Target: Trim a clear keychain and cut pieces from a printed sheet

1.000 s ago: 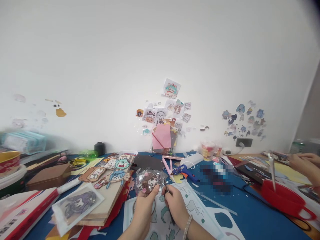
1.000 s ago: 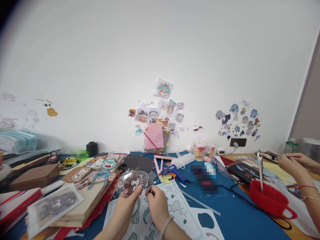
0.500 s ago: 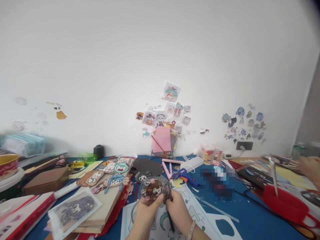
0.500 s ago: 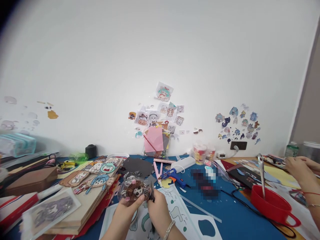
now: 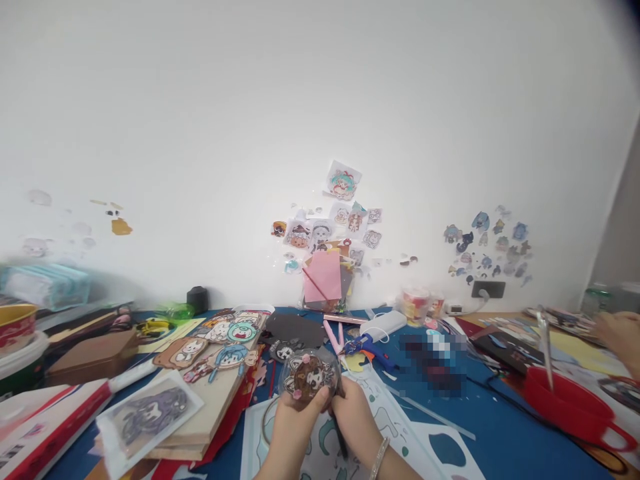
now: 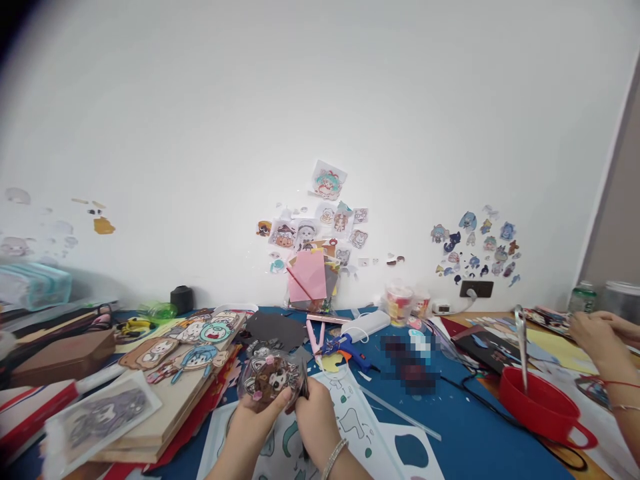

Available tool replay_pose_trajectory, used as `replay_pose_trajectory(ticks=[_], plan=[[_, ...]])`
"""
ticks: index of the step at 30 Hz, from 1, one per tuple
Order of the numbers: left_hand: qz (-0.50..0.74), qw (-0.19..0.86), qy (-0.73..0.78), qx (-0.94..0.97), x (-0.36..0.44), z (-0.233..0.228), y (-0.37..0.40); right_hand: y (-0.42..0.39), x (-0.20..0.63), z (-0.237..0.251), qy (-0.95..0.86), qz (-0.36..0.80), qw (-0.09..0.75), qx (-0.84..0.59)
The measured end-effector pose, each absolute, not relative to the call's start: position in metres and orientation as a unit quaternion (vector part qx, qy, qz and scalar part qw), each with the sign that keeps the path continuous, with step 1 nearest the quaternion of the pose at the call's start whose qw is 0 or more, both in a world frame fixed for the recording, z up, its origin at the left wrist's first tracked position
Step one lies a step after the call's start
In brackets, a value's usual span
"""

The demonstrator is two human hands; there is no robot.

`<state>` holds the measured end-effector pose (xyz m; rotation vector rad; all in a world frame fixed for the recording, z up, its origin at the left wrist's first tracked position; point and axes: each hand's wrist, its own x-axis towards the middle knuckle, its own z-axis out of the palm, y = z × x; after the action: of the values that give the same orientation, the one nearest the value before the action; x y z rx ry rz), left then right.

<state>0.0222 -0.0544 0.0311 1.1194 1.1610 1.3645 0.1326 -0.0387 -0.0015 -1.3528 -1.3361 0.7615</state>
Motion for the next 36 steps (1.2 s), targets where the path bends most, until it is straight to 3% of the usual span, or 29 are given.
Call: replay_pose_trajectory(ticks=[10, 28, 36], plan=[[0.575, 0.55, 0.444, 0.412, 0.023, 0.027, -0.05, -0.038, 0.132, -0.001, -0.562, 0.28, 0.498, -0.599], [0.576, 0.541, 0.424, 0.443, 0.023, 0.027, -0.053, -0.037, 0.134, 0.0, -0.577, 0.257, 0.512, -0.582], [0.577, 0.571, 0.413, 0.413, 0.018, 0.022, -0.044, -0.032, 0.132, 0.002, -0.575, 0.358, 0.531, -0.509]])
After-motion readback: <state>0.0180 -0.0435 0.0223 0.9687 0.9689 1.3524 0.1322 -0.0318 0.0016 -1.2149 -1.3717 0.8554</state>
